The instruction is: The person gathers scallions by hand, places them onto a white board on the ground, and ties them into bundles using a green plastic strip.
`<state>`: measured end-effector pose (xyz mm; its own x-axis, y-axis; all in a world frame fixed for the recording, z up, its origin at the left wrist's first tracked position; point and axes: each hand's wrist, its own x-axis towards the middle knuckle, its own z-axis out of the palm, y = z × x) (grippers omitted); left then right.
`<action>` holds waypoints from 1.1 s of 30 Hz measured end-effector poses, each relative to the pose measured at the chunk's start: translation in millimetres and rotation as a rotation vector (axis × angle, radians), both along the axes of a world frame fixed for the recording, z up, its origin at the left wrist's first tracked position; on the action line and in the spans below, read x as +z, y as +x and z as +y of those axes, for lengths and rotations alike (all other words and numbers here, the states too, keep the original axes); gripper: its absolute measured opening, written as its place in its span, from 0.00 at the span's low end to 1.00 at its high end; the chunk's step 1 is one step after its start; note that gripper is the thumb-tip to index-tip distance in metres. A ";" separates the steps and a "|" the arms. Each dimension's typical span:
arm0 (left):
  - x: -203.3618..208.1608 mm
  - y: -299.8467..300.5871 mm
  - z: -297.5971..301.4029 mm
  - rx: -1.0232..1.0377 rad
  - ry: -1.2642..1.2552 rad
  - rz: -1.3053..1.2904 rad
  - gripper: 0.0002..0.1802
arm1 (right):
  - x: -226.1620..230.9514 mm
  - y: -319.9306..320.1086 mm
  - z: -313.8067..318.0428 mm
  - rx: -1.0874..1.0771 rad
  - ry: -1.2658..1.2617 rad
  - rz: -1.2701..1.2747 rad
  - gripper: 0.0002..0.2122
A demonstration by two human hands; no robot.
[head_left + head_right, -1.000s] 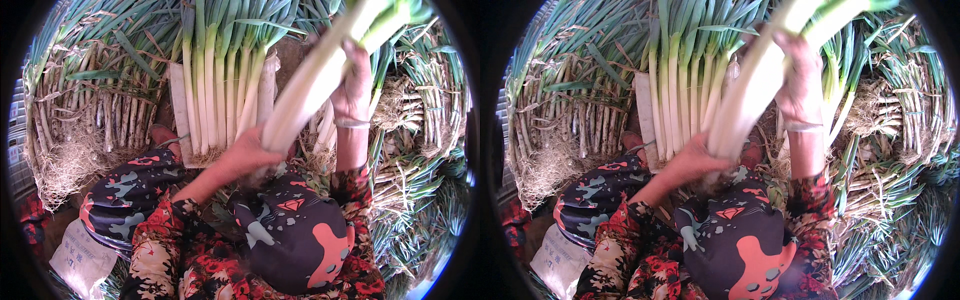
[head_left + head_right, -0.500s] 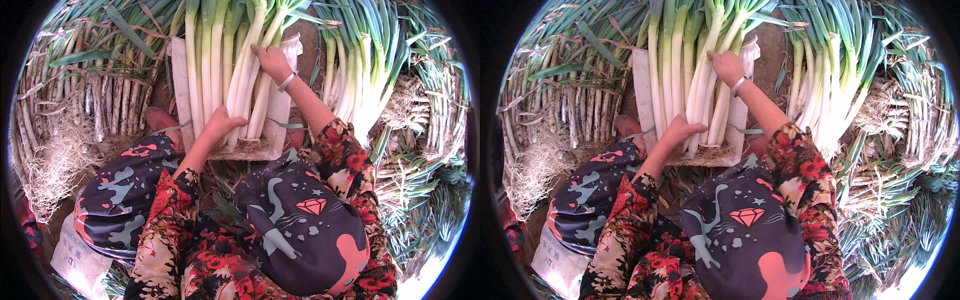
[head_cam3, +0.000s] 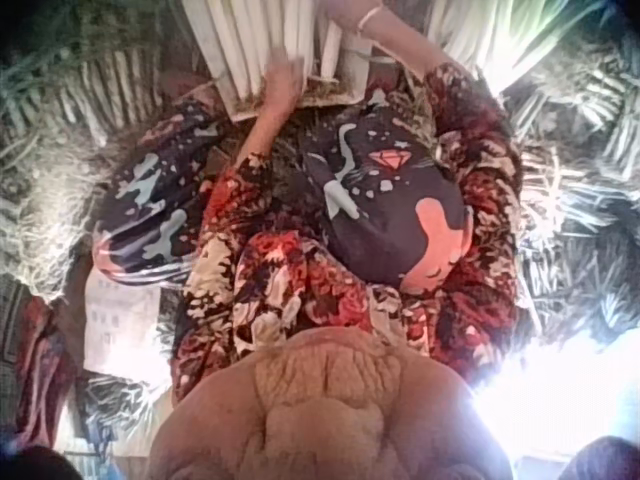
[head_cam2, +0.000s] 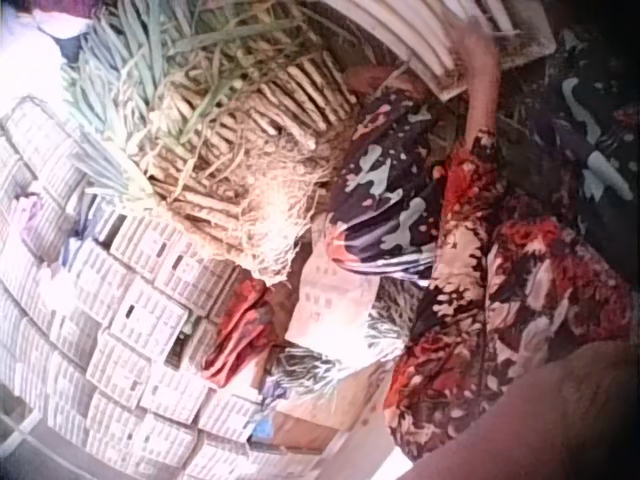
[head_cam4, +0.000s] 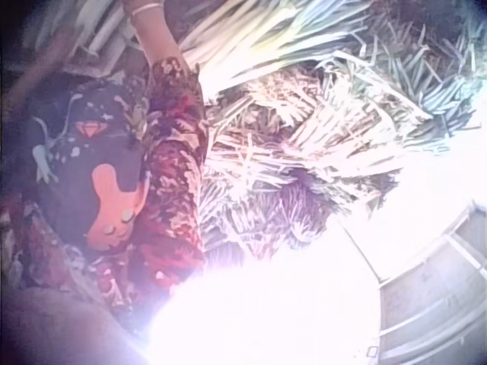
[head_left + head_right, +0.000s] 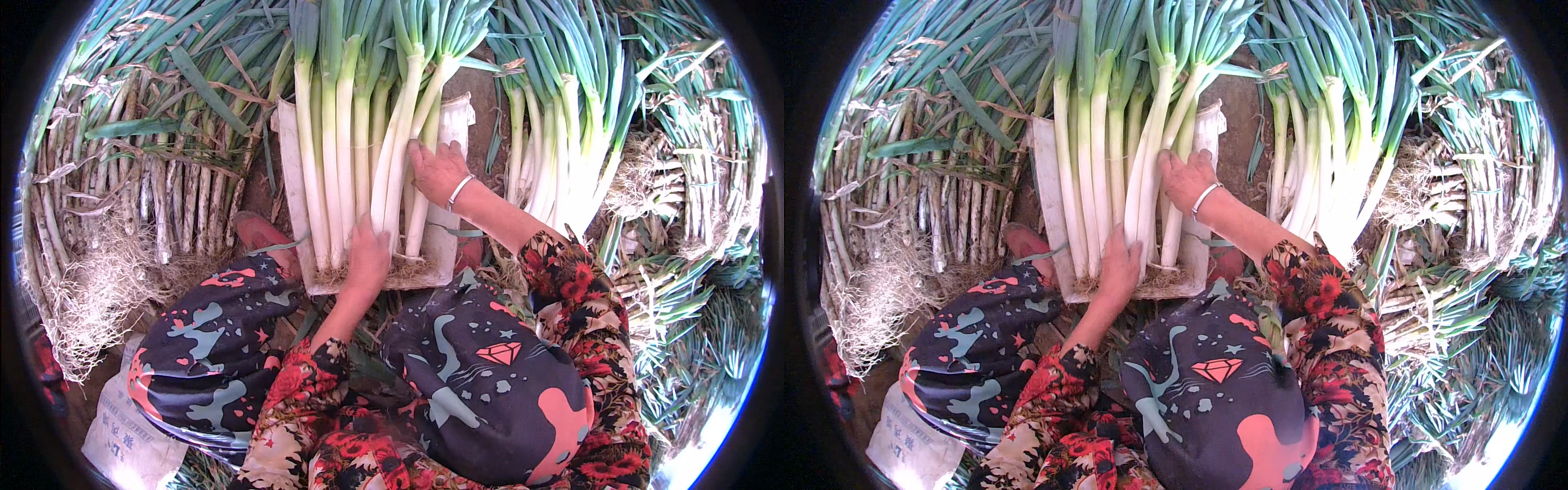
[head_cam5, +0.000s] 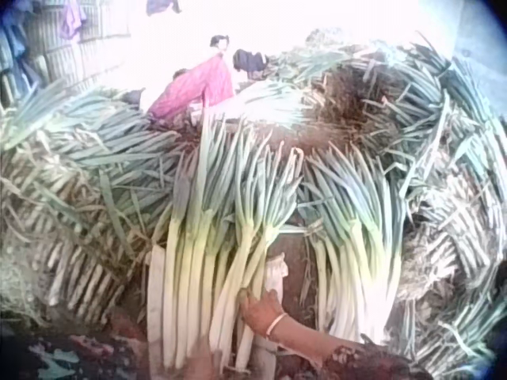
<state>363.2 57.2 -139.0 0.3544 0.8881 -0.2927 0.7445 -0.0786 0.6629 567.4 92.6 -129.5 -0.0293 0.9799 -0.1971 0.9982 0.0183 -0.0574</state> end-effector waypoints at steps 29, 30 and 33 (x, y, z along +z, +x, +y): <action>-3.7 24.4 88.9 -0.076 -0.227 -0.082 0.24 | -12.9 201.6 265.5 -0.289 0.037 -0.391 0.08; -2.0 29.4 87.7 -0.101 -0.268 -0.110 0.23 | -21.1 232.9 278.9 -0.392 0.128 -0.297 0.08; -7.7 39.1 84.7 -0.110 -0.277 -0.179 0.21 | -61.1 265.1 313.1 -0.384 0.145 -0.481 0.08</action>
